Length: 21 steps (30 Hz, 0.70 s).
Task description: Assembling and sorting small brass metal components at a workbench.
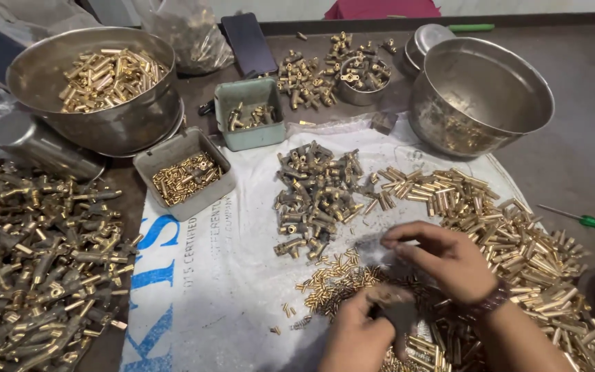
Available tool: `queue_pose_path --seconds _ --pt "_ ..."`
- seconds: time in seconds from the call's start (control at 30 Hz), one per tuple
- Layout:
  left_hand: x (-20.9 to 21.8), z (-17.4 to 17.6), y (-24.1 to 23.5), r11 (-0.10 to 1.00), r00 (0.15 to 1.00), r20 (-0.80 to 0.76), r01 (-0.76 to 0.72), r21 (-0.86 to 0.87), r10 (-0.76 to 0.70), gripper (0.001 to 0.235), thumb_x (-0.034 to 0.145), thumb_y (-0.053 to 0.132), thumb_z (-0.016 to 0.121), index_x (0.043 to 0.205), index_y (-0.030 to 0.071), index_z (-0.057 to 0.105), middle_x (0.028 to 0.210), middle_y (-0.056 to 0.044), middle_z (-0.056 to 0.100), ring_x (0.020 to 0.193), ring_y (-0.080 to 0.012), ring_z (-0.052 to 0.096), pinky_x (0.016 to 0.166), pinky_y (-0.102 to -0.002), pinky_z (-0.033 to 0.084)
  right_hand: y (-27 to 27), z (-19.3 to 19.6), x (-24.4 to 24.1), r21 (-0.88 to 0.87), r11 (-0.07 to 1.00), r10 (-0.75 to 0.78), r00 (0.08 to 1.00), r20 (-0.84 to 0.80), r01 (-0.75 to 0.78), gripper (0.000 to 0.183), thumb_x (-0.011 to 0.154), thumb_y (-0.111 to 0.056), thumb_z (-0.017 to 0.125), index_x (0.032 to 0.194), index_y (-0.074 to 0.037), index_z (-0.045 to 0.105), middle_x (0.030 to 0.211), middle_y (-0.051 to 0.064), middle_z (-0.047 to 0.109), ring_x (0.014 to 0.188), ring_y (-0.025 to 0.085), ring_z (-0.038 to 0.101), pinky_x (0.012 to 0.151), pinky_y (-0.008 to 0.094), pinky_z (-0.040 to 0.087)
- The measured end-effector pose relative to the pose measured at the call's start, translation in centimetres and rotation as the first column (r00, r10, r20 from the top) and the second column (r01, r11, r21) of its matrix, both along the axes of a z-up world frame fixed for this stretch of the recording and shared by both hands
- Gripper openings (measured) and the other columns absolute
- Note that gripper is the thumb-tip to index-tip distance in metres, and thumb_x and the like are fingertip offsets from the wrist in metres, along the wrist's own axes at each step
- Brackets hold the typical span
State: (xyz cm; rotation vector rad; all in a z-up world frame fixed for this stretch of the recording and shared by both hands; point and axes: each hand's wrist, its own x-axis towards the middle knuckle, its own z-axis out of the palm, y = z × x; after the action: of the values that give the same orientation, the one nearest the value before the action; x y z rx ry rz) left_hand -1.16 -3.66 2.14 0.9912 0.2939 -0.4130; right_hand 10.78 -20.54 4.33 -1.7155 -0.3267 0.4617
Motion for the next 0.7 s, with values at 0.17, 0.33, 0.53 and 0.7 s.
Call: queue_pose_path --seconds 0.17,0.33,0.53,0.7 --pt "-0.9 -12.4 -2.9 0.885 0.781 0.418 0.405 0.228 -0.465 0.027 0.096 0.013 0.067 0.121 0.002 0.07 0.109 -0.009 0.071 0.101 -0.0164 0.067 0.088 -0.03 0.052 4.4 -0.7 0.9 -0.451 0.885 0.08 0.914 0.397 0.119 0.024 0.084 -0.013 0.072 0.106 -0.017 0.08 0.111 0.0 0.077 0.101 0.017 0.075 0.091 0.032 0.059" --pt "-0.5 -15.8 -3.5 0.694 0.544 0.432 0.532 0.486 -0.72 0.034 0.101 0.016 0.065 0.132 0.005 0.071 0.119 -0.011 0.074 0.116 -0.0173 0.068 0.106 -0.03 0.048 6.7 -0.3 1.1 -0.635 0.747 0.397 0.635 0.663 0.197 0.014 0.081 -0.016 0.073 0.093 -0.016 0.08 0.103 0.003 0.074 0.1 0.025 0.068 0.086 0.037 0.057" --pt "-0.5 -4.9 -0.6 0.829 0.775 0.396 0.278 0.485 -0.492 0.037 0.081 0.014 0.071 0.117 0.008 0.074 0.105 -0.009 0.078 0.104 -0.0156 0.073 0.096 -0.028 0.054 5.9 1.2 -1.4 -0.753 0.589 0.447 0.659 0.605 0.293 0.016 0.08 -0.017 0.072 0.094 -0.01 0.073 0.096 0.007 0.069 0.096 0.028 0.066 0.075 0.042 0.057" --pt "-0.5 4.4 1.5 0.731 0.961 -0.122 0.268 0.628 -0.248 0.038 0.078 0.026 0.073 0.115 0.019 0.075 0.081 -0.012 0.073 0.074 -0.0203 0.069 0.071 -0.036 0.053 0.5 3.3 -5.5 -0.23 0.966 -0.047 0.959 0.281 0.115 0.018 0.082 -0.007 0.077 0.1 -0.009 0.078 0.101 0.006 0.076 0.096 0.02 0.078 0.087 0.032 0.061"
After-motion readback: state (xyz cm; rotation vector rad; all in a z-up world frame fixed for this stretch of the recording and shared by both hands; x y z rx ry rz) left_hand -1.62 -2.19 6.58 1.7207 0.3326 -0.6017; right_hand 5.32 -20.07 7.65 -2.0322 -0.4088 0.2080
